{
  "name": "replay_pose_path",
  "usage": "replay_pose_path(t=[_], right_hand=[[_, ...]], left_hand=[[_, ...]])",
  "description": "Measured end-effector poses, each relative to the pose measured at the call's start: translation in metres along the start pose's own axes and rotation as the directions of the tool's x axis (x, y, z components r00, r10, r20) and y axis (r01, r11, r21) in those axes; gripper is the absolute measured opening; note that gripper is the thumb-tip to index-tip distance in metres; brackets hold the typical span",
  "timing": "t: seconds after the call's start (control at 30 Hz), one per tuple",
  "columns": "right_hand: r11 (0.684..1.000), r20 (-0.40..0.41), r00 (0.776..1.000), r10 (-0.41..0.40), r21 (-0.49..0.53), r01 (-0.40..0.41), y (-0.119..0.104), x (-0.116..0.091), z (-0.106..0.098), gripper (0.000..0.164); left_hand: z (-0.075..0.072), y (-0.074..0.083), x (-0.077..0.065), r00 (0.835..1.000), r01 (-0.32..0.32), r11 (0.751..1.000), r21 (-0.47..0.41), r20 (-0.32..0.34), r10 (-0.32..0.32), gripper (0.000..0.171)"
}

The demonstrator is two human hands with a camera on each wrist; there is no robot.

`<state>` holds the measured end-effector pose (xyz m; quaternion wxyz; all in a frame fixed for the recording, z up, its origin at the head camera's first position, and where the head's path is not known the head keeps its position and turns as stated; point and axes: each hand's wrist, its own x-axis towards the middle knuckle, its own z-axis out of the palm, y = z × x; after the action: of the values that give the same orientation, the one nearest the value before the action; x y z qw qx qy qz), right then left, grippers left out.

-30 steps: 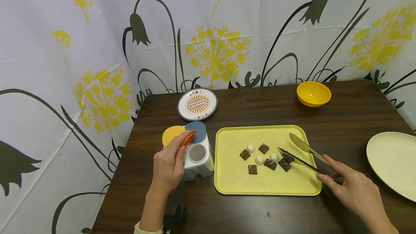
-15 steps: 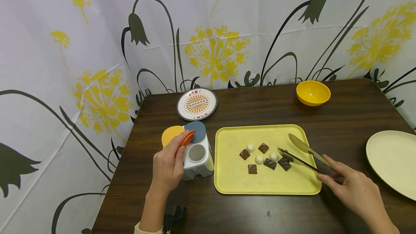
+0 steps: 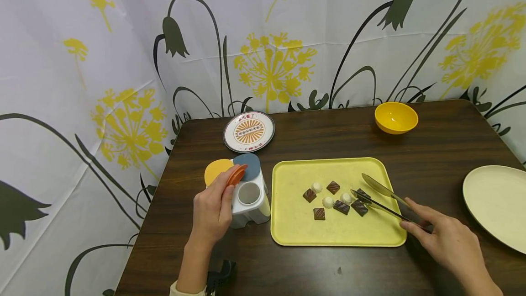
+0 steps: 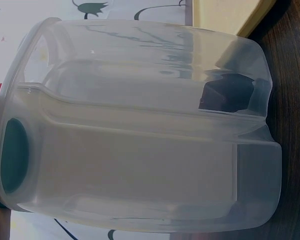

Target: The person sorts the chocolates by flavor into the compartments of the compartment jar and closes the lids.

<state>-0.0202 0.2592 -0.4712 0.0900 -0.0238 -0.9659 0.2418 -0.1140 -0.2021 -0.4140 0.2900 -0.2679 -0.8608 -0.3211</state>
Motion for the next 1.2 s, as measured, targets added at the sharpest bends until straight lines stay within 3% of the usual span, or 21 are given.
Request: replay_pose_path(t=[0.4, 0.8, 1.07, 1.2], right_hand=[[1.000, -0.038, 0.999, -0.023, 0.000, 0.023, -0.001, 0.000, 0.003, 0.046], [0.994, -0.148, 0.983, -0.106, -0.023, 0.103, 0.001, 0.006, 0.005, 0.041], [0.984, -0.234, 0.956, -0.179, -0.030, 0.177, -0.007, 0.012, 0.001, 0.045], [0.968, -0.302, 0.920, -0.248, -0.037, 0.249, -0.015, 0.019, -0.002, 0.050]], left_hand=[[0.000, -0.001, -0.001, 1.000, -0.004, 1.000, 0.000, 0.001, 0.004, 0.046], [0.000, 0.000, 0.000, 1.000, 0.008, 1.000, -0.007, 0.011, -0.008, 0.045], [0.000, 0.000, 0.000, 1.000, 0.005, 1.000, -0.007, 0.005, -0.005, 0.043], [0.000, 0.001, 0.000, 1.000, 0.002, 1.000, -0.005, 0.001, -0.002, 0.043]])
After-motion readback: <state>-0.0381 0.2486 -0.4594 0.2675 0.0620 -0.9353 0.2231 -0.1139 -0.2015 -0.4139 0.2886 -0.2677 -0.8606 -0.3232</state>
